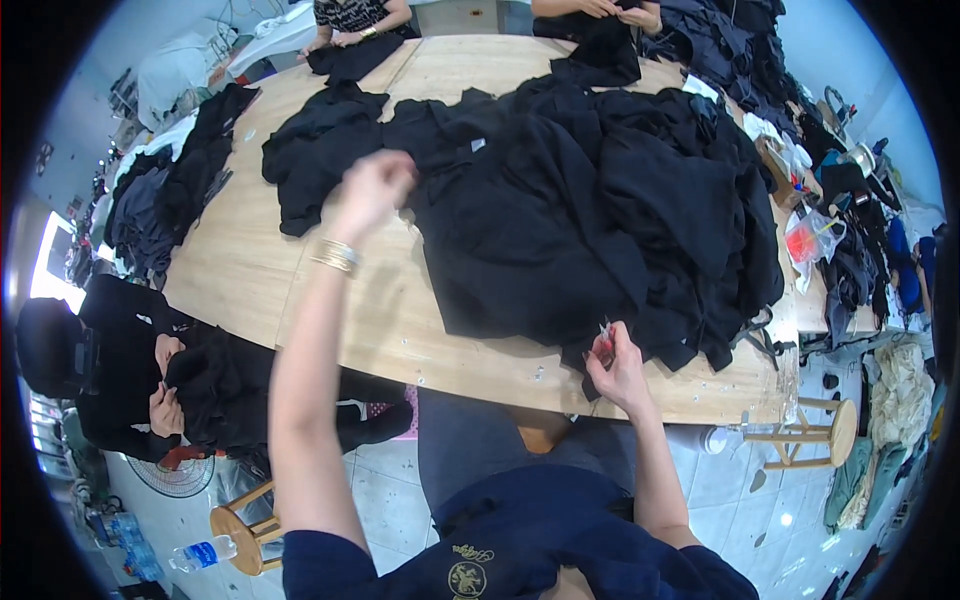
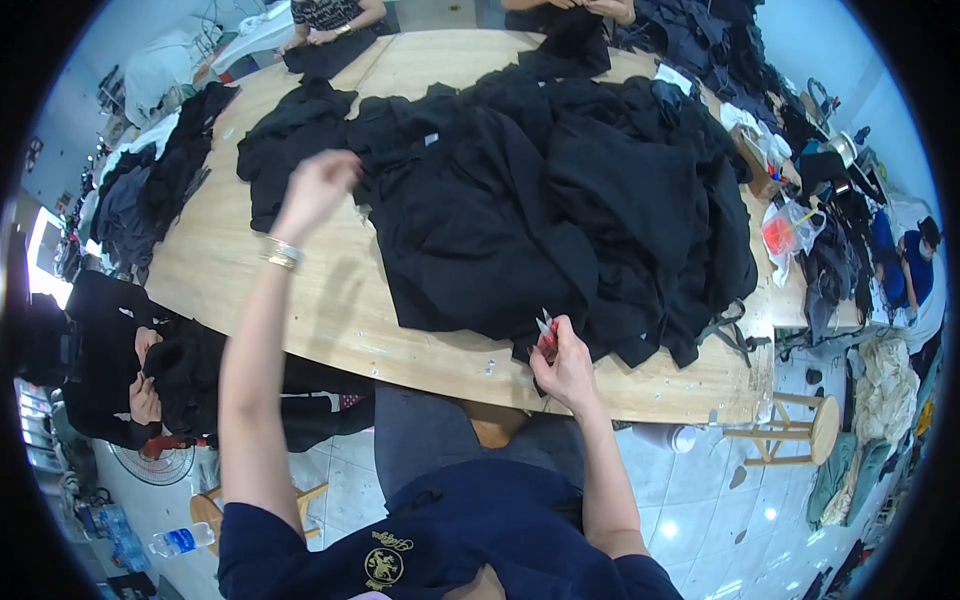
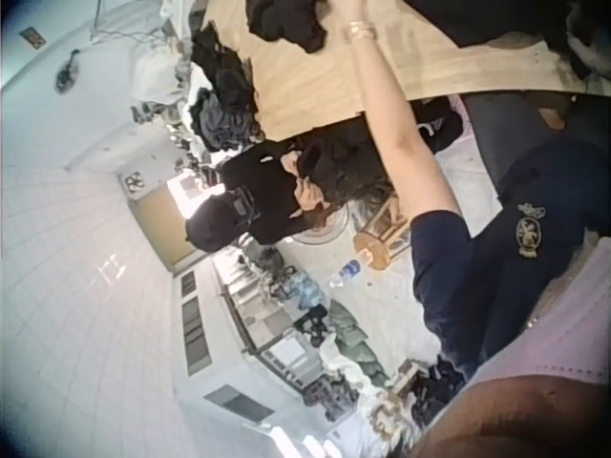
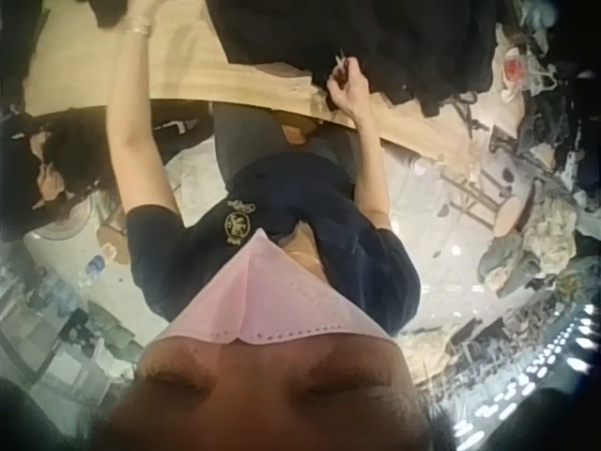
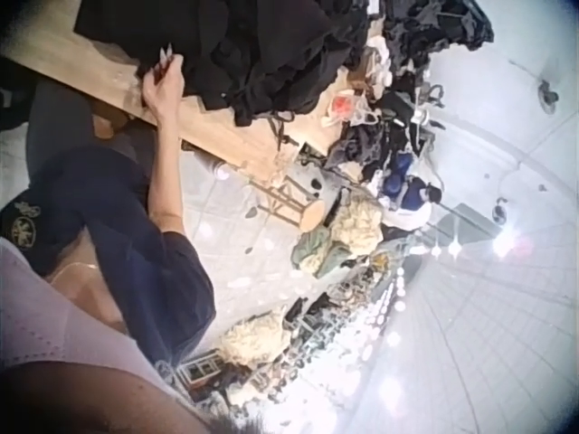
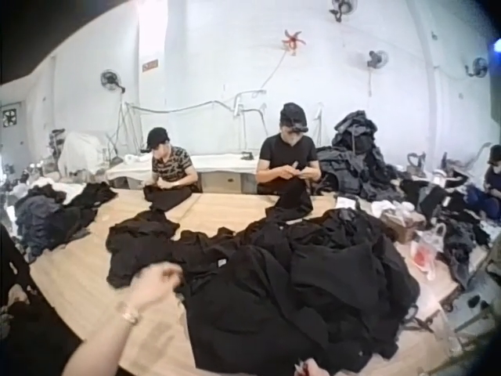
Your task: Trim excess threads from garments using a small clipper tool.
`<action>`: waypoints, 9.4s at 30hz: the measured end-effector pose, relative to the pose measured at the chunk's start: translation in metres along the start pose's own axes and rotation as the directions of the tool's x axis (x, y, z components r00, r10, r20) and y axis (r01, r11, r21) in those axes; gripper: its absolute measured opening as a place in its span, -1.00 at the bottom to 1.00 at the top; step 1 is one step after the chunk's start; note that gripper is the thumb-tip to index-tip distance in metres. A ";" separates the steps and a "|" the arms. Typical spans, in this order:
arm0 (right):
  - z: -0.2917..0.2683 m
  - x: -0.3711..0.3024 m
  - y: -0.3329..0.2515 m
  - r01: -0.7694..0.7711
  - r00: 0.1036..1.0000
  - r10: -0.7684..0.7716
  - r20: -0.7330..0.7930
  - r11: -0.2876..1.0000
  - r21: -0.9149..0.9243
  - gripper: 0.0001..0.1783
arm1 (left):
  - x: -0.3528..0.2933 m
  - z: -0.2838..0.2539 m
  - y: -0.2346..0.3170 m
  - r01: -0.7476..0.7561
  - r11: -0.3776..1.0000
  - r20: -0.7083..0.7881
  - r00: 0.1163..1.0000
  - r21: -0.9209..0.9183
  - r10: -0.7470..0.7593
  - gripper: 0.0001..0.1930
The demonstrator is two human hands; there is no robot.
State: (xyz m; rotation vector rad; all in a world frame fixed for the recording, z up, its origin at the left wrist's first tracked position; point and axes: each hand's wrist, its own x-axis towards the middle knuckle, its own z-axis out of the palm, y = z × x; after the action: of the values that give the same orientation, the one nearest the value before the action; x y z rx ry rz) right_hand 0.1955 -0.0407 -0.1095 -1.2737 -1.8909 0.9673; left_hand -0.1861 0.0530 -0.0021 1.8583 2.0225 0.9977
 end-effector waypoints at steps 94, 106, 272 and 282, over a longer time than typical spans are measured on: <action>0.116 0.041 0.026 0.611 0.788 -0.601 0.133 0.736 -0.293 -0.61 | 0.016 0.024 -0.237 0.358 0.598 -0.312 0.932 0.717 -0.184 -0.56; 0.115 0.050 0.024 0.604 0.796 -0.576 0.188 0.734 -0.311 -0.59 | 0.018 0.000 -0.204 0.274 0.626 0.036 0.930 -0.730 -0.365 -0.73; 0.065 -0.032 -0.036 0.045 0.973 -0.096 0.210 0.971 0.235 -0.64 | -0.275 0.105 0.062 0.220 -0.576 0.525 0.728 -0.787 -0.440 -0.58; 0.075 -0.042 -0.050 0.472 0.881 -0.469 -0.060 0.867 0.162 -0.60 | -0.283 0.107 0.066 0.534 -0.632 0.806 0.524 -0.562 -0.274 -0.84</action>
State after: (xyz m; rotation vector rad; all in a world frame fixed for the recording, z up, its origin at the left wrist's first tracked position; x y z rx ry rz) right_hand 0.1238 -0.1095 -0.1104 -0.6645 -1.9271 0.8261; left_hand -0.0215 -0.1809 -0.1212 -0.2613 0.7083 1.2294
